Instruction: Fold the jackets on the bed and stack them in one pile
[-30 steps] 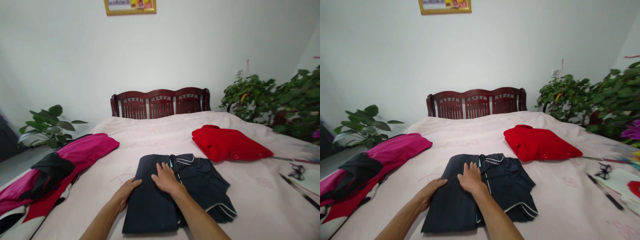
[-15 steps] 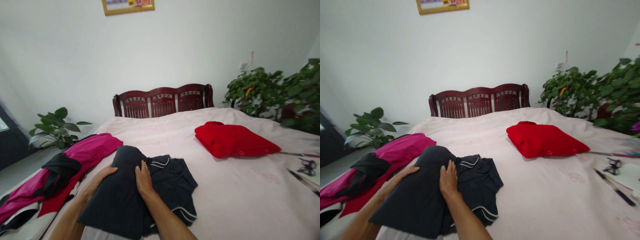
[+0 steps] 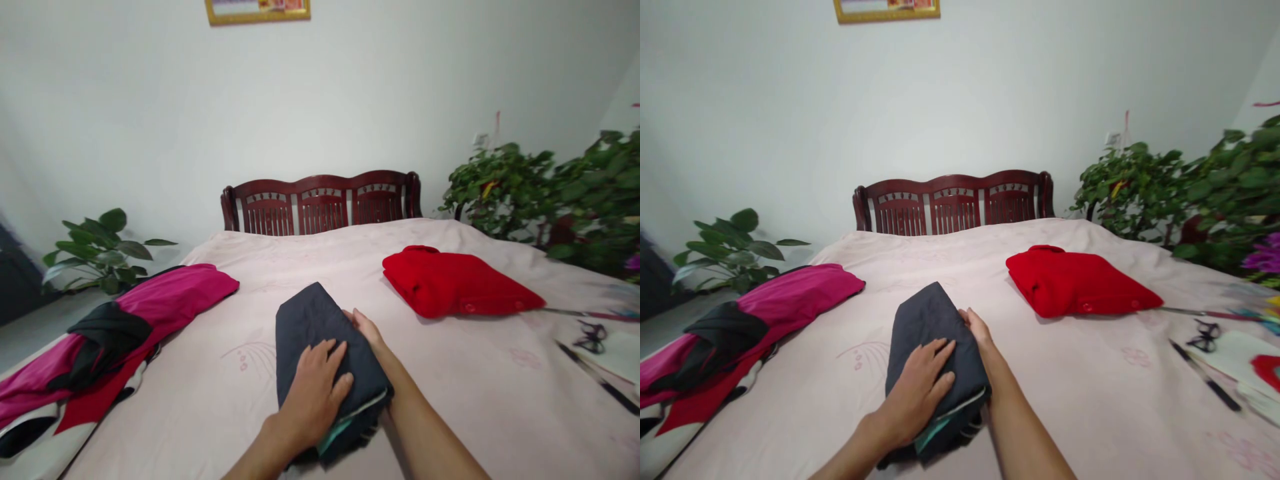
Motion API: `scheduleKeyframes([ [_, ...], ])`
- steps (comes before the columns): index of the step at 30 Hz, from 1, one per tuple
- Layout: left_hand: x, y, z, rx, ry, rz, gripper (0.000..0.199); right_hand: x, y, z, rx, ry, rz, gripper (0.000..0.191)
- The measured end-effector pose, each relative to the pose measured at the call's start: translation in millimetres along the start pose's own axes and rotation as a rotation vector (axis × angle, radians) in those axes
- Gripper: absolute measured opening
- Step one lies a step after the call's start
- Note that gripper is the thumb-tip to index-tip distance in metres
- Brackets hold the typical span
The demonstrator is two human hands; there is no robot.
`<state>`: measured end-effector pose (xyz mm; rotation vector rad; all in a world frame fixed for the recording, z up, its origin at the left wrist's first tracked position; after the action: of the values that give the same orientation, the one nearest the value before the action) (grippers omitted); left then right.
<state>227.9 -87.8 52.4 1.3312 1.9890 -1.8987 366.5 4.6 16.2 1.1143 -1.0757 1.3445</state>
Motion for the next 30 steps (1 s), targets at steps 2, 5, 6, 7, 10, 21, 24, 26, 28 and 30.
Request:
scheduleKeyframes([
  [2, -0.5, 15.2, 4.2, 0.085, 0.017, -0.1, 0.057, 5.1, -24.5, -3.0, -0.049, 0.019, 0.027, 0.064],
  [5, -2.0, 27.9, 6.9, 0.159, 0.035, -0.161, 0.06, 19.2, -38.0, -4.8, -0.099, -0.037, 0.065, 0.059],
  [6, -3.0, 29.8, 7.0, 0.169, 0.041, -0.171, 0.061, 26.2, -35.4, -4.1, -0.111, -0.095, 0.116, 0.058],
  [7, -4.2, 31.0, 7.2, 0.178, 0.05, -0.18, 0.061, 34.1, -29.3, -3.0, -0.118, -0.174, 0.209, 0.058],
  [10, -8.8, 33.9, 9.3, 0.235, 0.106, -0.19, 0.061, 54.7, 5.2, 1.3, -0.111, -0.454, 0.696, 0.058],
  [21, 4.6, 61.4, 36.0, 0.261, 0.325, -0.358, 0.077, -9.4, 23.3, -46.0, 0.034, -0.48, 1.321, 0.064],
  [24, 10.3, 63.6, 46.6, 0.174, 0.362, -0.435, 0.068, -12.2, 17.4, -45.5, 0.012, -0.464, 1.317, 0.065],
  [26, 15.7, 60.5, 53.4, 0.091, 0.367, -0.496, 0.068, -11.4, 14.6, -43.2, -0.015, -0.41, 1.302, 0.066],
  [28, 21.3, 54.4, 59.1, -0.017, 0.39, -0.556, 0.061, -12.0, 10.8, -41.8, -0.053, -0.331, 1.274, 0.068],
  [30, 25.8, 48.6, 63.6, -0.128, 0.464, -0.594, 0.049, -14.4, 6.2, -41.1, -0.096, -0.265, 1.244, 0.071],
])
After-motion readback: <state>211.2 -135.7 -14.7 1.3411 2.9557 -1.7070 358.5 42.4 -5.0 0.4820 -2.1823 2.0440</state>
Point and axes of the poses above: each hand's wrist, its own z-axis away from the middle knuckle, its own y-axis out of the palm, x = y × z, the point moved 4 cm from there along -z, towards the middle knuckle, and after that the axes turned 6 degrees about z, right-handed, at the moved point
